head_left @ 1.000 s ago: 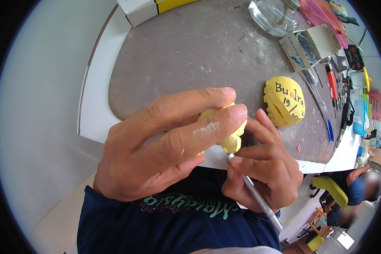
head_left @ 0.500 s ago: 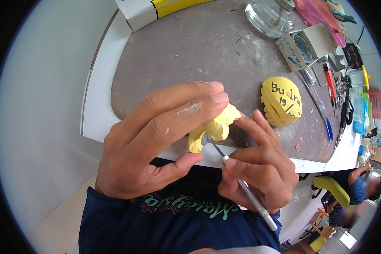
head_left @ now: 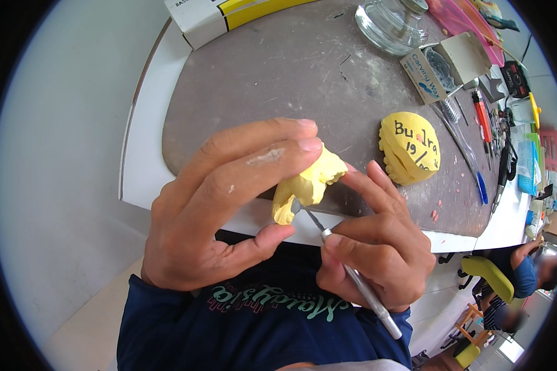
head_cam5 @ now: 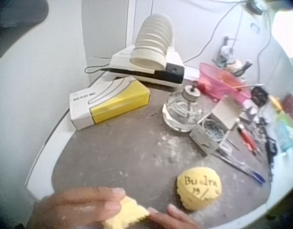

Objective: The person carves a yellow wax dental model using a metal carving tool. They hold the model in one hand and carefully shape the inner surface with the tool in the other, occasionally rotating the model to access different areas.

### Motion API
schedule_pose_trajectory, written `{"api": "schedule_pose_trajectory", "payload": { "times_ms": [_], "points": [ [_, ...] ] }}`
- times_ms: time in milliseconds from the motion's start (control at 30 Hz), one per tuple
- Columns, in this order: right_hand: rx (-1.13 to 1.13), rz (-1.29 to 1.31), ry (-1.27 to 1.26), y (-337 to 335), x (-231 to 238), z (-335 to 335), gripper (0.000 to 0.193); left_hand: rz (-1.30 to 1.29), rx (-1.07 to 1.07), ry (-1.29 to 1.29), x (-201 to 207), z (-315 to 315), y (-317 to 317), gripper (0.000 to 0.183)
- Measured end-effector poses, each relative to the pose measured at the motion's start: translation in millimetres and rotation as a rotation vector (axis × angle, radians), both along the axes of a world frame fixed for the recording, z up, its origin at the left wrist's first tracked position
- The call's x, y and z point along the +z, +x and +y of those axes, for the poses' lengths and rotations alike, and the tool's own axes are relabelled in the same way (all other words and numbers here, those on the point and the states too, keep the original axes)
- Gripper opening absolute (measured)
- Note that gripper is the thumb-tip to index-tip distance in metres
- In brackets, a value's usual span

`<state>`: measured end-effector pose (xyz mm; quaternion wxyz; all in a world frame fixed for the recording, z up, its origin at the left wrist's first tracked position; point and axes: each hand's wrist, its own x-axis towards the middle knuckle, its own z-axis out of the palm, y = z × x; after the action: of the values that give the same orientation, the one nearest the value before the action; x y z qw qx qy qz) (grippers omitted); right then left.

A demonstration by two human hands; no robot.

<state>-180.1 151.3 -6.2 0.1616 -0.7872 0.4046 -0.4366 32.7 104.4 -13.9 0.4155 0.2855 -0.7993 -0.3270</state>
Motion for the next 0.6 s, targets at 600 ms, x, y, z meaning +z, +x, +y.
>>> {"api": "schedule_pose_trajectory", "payload": {
  "times_ms": [600],
  "points": [
    [-0.067,-0.022,0.076,1.2,5.8,2.5,0.02,0.061,0.003,0.069,0.0,-1.0,-1.1,0.076]
  ]
}}
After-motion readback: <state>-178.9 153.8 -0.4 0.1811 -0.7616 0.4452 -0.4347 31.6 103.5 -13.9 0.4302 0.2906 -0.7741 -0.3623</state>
